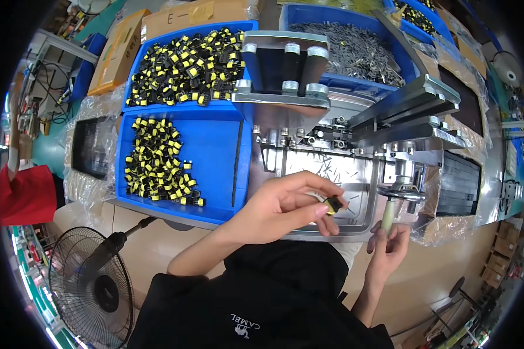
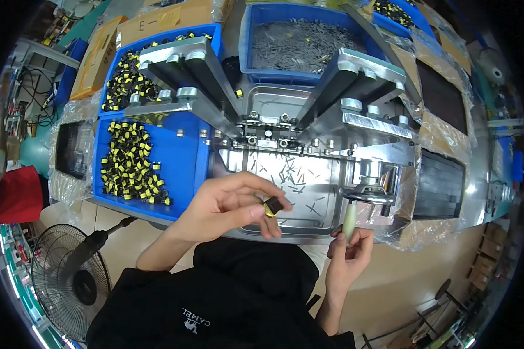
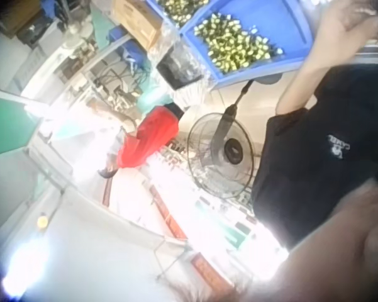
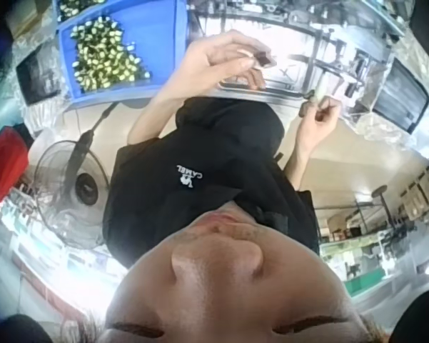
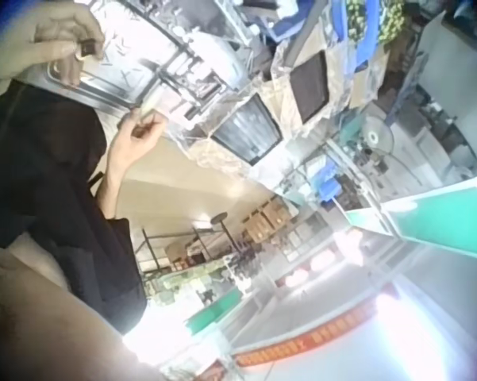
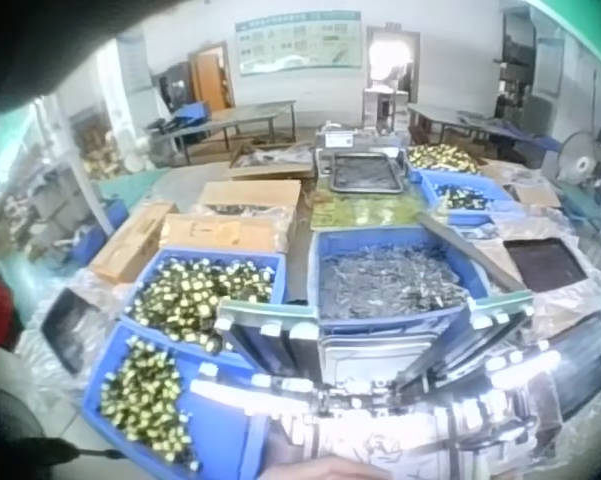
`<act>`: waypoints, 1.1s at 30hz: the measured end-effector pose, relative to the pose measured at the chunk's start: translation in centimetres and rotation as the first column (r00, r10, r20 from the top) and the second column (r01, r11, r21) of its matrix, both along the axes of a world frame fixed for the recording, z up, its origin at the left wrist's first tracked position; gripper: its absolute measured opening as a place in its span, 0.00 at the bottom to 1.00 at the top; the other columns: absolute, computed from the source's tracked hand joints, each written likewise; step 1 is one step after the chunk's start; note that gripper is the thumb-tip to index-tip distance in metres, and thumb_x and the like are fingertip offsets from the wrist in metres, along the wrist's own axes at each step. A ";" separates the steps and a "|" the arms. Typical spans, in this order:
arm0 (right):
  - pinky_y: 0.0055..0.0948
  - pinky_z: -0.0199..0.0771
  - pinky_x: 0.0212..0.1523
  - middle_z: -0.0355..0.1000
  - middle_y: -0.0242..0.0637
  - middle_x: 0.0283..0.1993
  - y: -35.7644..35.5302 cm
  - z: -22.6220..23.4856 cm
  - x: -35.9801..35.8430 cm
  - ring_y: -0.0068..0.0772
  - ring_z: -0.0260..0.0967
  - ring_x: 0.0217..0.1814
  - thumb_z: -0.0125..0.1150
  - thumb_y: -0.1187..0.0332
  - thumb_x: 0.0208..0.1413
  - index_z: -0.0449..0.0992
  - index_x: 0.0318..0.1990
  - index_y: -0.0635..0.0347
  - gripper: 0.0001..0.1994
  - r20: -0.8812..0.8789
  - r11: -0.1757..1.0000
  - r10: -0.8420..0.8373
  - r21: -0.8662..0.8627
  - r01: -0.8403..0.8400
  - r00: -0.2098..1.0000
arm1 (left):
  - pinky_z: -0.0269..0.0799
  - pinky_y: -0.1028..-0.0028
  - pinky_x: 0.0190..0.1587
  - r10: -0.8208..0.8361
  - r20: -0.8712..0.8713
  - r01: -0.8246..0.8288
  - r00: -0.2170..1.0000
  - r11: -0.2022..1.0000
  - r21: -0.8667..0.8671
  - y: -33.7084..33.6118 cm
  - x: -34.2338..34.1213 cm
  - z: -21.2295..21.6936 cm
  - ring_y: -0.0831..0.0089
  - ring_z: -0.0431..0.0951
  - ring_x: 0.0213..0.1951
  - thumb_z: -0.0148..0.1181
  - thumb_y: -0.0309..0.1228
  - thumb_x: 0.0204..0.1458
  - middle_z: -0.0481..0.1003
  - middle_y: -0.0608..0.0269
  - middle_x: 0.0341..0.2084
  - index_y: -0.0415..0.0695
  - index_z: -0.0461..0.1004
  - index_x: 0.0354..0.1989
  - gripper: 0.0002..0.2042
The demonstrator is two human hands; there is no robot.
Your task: Assembling electronic components using a manual assembly machine on a production line.
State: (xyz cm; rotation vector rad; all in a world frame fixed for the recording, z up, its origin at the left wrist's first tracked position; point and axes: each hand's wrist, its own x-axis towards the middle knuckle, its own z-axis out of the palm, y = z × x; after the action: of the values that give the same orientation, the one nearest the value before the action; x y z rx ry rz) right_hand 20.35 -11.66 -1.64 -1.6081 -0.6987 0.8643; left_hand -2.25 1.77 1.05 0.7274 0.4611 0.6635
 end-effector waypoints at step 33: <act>0.16 0.56 0.23 0.68 0.39 0.34 -0.4 -0.2 0.6 0.16 0.56 0.26 0.48 0.78 0.66 0.58 0.36 0.55 0.07 0.149 0.999 0.047 0.017 -0.050 0.988 | 0.78 0.71 0.22 0.804 -0.424 0.694 0.417 0.020 0.720 4.3 2.4 1.1 0.67 0.81 0.21 0.61 0.21 0.41 0.74 0.45 0.50 0.29 0.75 0.41 0.16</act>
State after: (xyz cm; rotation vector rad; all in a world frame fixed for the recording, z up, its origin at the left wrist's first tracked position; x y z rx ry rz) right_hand 21.00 -12.02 -1.82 -1.6549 -0.8523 0.7751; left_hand 0.20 6.08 2.12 2.8342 1.1209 0.5129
